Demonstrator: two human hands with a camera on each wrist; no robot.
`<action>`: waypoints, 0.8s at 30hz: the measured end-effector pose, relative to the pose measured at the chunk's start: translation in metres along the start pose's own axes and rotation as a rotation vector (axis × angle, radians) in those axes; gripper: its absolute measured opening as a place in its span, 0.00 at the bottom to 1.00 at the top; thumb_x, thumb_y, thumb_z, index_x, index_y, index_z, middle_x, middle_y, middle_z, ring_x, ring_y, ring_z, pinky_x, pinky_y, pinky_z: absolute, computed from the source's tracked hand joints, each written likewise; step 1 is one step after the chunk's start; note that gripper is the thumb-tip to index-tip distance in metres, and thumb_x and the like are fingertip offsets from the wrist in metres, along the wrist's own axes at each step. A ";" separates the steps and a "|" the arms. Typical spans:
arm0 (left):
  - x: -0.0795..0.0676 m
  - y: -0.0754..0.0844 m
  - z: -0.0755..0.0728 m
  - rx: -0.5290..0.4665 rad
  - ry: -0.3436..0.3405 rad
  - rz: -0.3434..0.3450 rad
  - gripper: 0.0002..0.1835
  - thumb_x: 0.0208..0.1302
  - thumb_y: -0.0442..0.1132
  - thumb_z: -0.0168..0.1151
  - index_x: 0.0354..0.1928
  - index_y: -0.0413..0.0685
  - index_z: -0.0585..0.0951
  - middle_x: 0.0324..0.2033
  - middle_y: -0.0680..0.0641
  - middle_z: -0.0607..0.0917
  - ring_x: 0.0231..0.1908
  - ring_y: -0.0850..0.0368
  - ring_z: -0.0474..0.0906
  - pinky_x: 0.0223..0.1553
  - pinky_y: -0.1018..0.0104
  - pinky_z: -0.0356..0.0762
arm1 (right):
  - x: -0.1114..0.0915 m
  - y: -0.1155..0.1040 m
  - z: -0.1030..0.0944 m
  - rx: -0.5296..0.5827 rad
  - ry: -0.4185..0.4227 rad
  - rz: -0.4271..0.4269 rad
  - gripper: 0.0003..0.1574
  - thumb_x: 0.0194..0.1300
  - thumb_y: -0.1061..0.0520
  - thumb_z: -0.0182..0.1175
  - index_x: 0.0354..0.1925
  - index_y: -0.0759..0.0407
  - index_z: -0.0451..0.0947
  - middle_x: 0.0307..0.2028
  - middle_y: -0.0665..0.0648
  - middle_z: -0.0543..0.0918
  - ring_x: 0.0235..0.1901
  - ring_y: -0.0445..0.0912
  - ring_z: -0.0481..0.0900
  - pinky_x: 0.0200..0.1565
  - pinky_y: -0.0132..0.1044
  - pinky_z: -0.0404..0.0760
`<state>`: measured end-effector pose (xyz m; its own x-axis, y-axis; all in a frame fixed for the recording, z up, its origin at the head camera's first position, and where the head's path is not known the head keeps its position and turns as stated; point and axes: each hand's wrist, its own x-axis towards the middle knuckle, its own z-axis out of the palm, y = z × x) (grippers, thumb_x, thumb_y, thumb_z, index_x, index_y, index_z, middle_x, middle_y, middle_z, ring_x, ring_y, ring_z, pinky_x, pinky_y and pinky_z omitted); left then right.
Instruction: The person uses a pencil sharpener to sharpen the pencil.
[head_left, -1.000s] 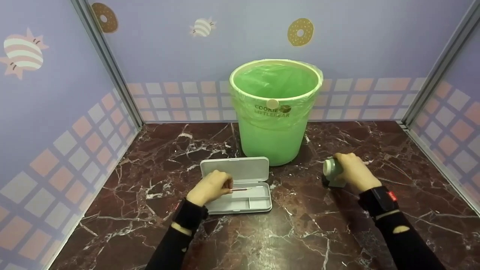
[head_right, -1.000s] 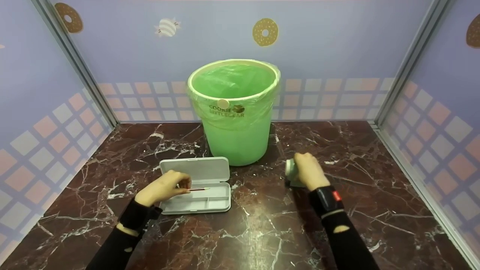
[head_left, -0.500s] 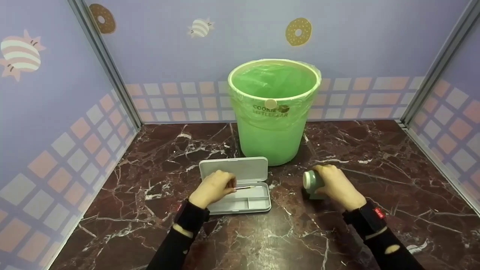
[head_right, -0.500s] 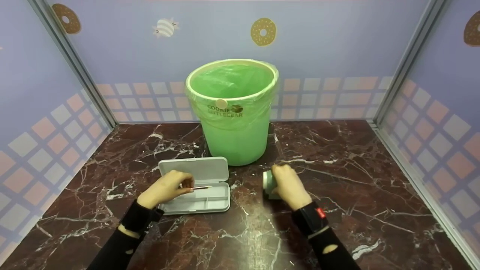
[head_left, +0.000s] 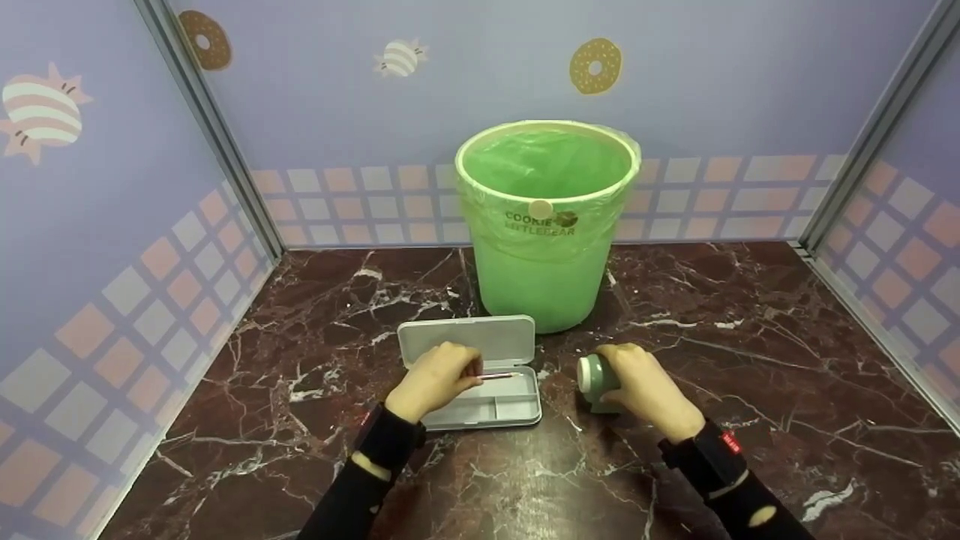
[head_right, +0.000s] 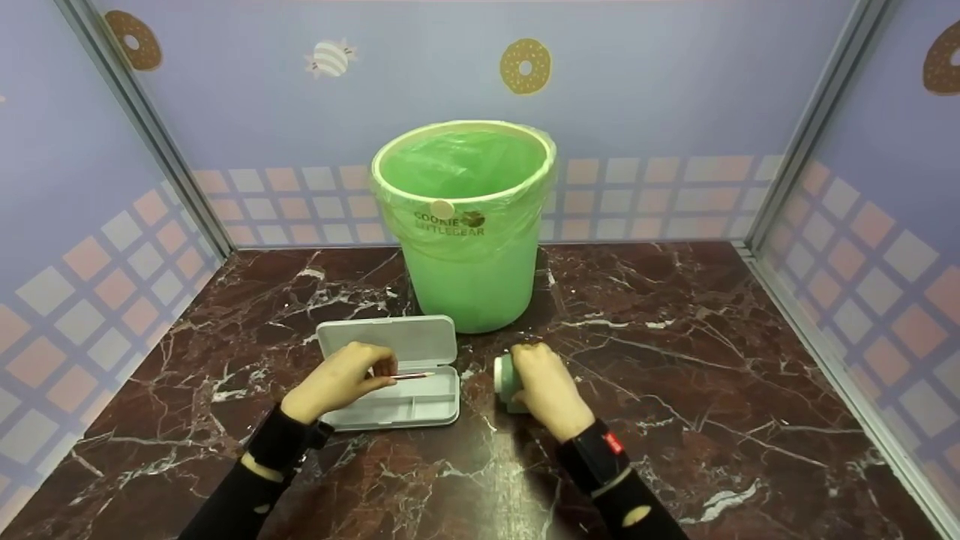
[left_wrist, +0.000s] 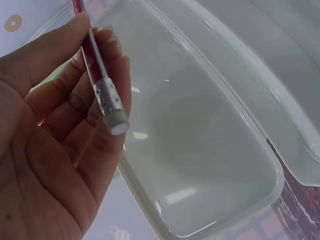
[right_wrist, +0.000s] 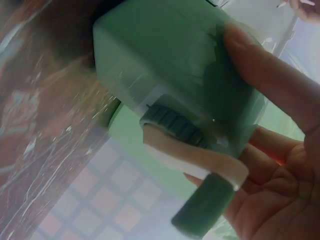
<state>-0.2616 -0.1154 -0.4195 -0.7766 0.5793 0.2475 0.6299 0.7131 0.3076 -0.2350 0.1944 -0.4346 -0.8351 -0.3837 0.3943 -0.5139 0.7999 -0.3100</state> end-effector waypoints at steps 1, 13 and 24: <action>0.000 0.001 0.000 0.003 0.002 0.001 0.06 0.57 0.36 0.71 0.28 0.46 0.81 0.24 0.49 0.84 0.25 0.56 0.79 0.28 0.65 0.77 | 0.000 -0.003 0.001 0.008 0.002 -0.003 0.34 0.33 0.69 0.77 0.44 0.70 0.79 0.38 0.64 0.86 0.40 0.59 0.82 0.46 0.54 0.81; 0.005 0.013 0.009 0.018 0.032 0.052 0.06 0.58 0.38 0.70 0.29 0.45 0.81 0.26 0.49 0.86 0.28 0.54 0.81 0.32 0.61 0.81 | 0.002 -0.025 0.010 -0.007 -0.018 -0.003 0.37 0.33 0.67 0.78 0.47 0.70 0.79 0.42 0.64 0.86 0.44 0.61 0.82 0.50 0.55 0.80; 0.017 0.027 0.020 0.036 -0.008 0.047 0.05 0.60 0.38 0.69 0.30 0.47 0.81 0.27 0.50 0.85 0.28 0.55 0.81 0.32 0.63 0.80 | 0.003 -0.025 0.010 -0.031 0.007 -0.035 0.35 0.32 0.68 0.78 0.44 0.69 0.79 0.39 0.62 0.87 0.42 0.58 0.83 0.47 0.52 0.81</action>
<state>-0.2572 -0.0782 -0.4258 -0.7460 0.6156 0.2540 0.6657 0.6987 0.2621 -0.2262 0.1687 -0.4341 -0.8151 -0.4089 0.4105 -0.5367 0.7997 -0.2690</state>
